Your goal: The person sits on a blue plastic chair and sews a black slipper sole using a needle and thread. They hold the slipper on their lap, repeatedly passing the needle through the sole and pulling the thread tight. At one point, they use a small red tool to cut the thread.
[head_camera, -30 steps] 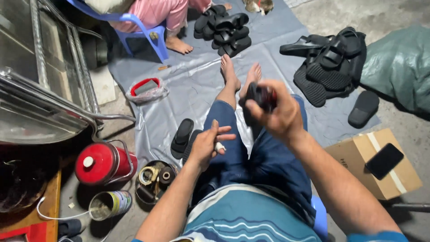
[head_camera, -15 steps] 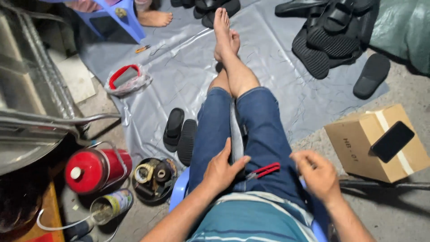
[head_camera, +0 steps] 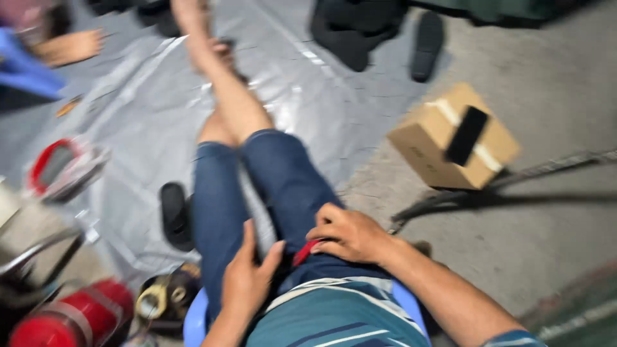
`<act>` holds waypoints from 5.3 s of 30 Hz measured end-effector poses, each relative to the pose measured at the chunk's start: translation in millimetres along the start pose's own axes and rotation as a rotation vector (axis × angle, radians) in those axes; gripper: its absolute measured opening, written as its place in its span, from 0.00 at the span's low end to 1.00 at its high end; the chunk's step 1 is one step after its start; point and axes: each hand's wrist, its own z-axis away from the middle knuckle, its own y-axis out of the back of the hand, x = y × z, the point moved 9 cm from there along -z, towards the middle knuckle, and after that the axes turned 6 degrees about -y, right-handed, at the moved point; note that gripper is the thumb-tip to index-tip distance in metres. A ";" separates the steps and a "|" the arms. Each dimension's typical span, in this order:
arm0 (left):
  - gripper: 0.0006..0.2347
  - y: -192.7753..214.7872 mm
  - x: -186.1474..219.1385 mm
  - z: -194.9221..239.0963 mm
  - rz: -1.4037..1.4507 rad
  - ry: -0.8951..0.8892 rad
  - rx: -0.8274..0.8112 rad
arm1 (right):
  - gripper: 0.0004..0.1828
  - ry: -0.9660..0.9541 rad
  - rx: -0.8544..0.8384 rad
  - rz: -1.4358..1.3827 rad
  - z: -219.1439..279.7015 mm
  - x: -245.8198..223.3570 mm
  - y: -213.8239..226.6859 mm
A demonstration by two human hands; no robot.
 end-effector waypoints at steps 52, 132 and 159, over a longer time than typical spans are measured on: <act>0.33 -14.3 -39.4 9.9 0.016 -0.105 0.532 | 0.46 -1.550 0.813 -0.172 144.1 348.1 146.4; 0.26 6.3 -6.3 1.9 0.188 -0.342 -0.047 | 0.21 -0.072 -0.374 0.418 -34.0 -48.8 -15.7; 0.48 74.5 17.5 53.9 0.725 -0.724 0.137 | 0.15 0.276 -0.136 0.074 -70.4 -142.3 22.0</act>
